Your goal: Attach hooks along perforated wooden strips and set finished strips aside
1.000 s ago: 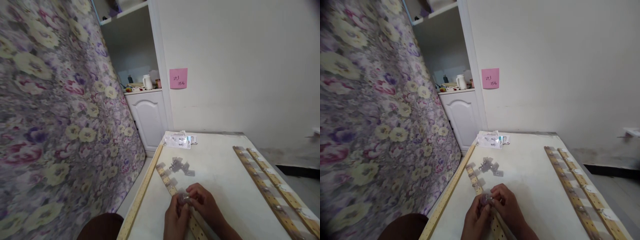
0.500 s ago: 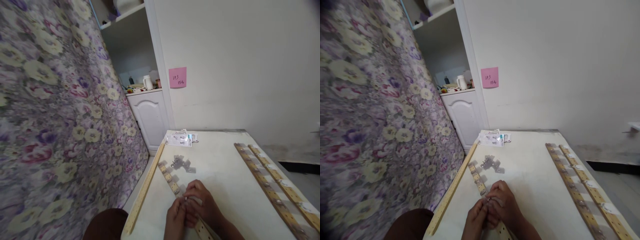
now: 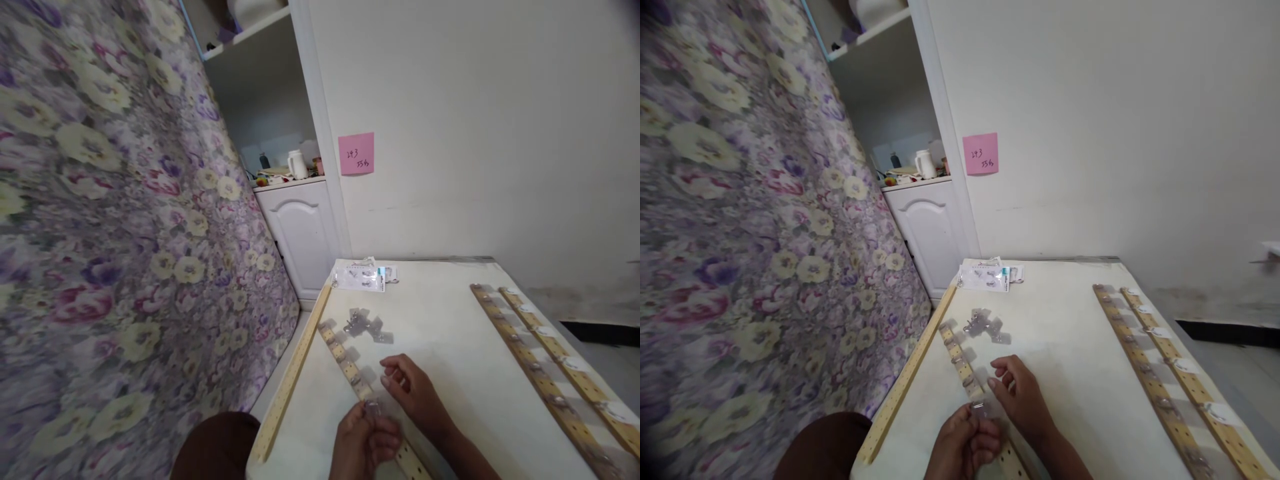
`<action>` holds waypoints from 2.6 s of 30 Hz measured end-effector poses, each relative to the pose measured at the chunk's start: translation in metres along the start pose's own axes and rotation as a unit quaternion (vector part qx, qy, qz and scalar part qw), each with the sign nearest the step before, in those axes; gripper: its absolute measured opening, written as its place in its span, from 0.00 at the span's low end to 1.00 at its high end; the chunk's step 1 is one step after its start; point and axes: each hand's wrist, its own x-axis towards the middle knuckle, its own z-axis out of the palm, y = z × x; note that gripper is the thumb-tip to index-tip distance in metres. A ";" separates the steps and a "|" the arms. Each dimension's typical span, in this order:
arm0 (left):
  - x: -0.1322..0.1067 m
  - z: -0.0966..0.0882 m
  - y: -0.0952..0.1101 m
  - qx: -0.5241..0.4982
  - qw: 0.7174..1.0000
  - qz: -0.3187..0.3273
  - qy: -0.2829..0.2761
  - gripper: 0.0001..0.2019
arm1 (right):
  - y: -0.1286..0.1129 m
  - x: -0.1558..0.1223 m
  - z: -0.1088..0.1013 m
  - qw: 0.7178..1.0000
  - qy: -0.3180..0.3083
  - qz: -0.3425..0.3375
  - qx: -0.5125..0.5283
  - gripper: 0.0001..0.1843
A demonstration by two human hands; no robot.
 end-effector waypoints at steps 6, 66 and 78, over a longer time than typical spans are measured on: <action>0.005 -0.005 -0.008 0.009 0.999 0.029 0.009 0.17 | 0.012 -0.001 0.008 0.985 -0.103 0.100 0.099 0.08; 0.009 -0.069 -0.017 0.558 0.712 0.424 -0.039 0.25 | 0.030 0.000 0.011 0.964 -0.131 0.215 0.084 0.07; 0.005 -0.064 -0.014 0.558 0.713 0.424 -0.029 0.24 | 0.025 0.001 0.011 0.963 -0.132 0.224 0.076 0.08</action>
